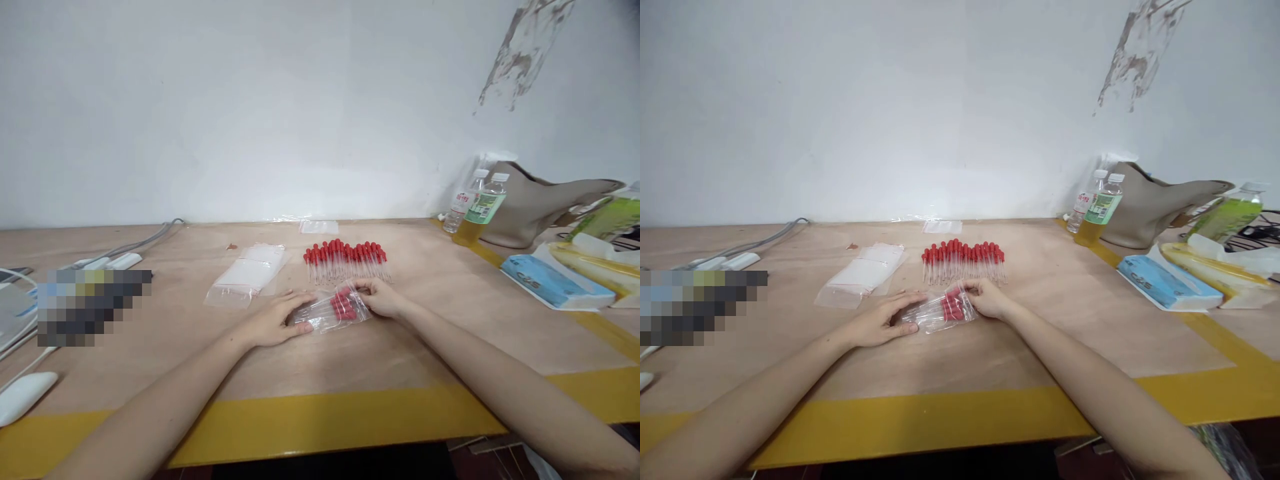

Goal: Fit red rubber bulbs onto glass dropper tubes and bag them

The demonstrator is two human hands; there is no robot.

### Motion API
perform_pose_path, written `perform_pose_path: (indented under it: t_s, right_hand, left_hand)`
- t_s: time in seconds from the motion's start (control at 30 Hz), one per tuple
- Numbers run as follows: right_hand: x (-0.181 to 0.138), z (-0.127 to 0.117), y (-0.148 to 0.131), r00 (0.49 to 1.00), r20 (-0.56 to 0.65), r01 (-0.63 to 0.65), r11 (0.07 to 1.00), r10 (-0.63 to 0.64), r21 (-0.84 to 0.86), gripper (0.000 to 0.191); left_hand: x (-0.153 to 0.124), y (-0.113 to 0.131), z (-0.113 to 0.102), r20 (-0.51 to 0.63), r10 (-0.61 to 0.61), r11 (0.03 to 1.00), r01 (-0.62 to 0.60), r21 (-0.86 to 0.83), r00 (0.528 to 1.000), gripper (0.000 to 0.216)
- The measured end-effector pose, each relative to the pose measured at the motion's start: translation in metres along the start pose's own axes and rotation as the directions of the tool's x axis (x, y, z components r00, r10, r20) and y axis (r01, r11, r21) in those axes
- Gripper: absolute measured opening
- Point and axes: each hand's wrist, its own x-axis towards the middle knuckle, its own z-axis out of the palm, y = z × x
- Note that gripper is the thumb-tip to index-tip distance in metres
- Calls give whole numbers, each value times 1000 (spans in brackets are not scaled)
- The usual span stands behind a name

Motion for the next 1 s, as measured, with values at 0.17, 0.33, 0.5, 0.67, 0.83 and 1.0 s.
perform_pose_path:
  t_s: [0.17,0.33,0.5,0.67,0.83,1.0]
  right_hand:
    - [5,4,4,964,-266,-53,995,27,-90,22]
    - [8,1,10,940,-341,-50,980,-19,-192,22]
    - [-1,-7,-2,997,-38,-71,990,66,-123,26]
    - [-3,-6,-7,952,-257,-196,976,165,-99,28]
    - [-2,1,-5,951,-248,-191,982,184,-5,32]
    - [-8,9,-8,982,-149,-120,993,116,-19,25]
  left_hand:
    - [0,0,0,2,-10,1000,10,12,1000,54]
    - [0,-1,1,-4,3,1000,-3,14,1000,54]
    - [0,-1,1,2,3,1000,-3,16,1000,54]
    - [1,-1,1,-1,13,1000,-13,22,1000,54]
    - [1,-2,1,-7,21,999,-21,34,1000,54]
    - [0,1,0,-8,26,1000,-26,-1,1000,53]
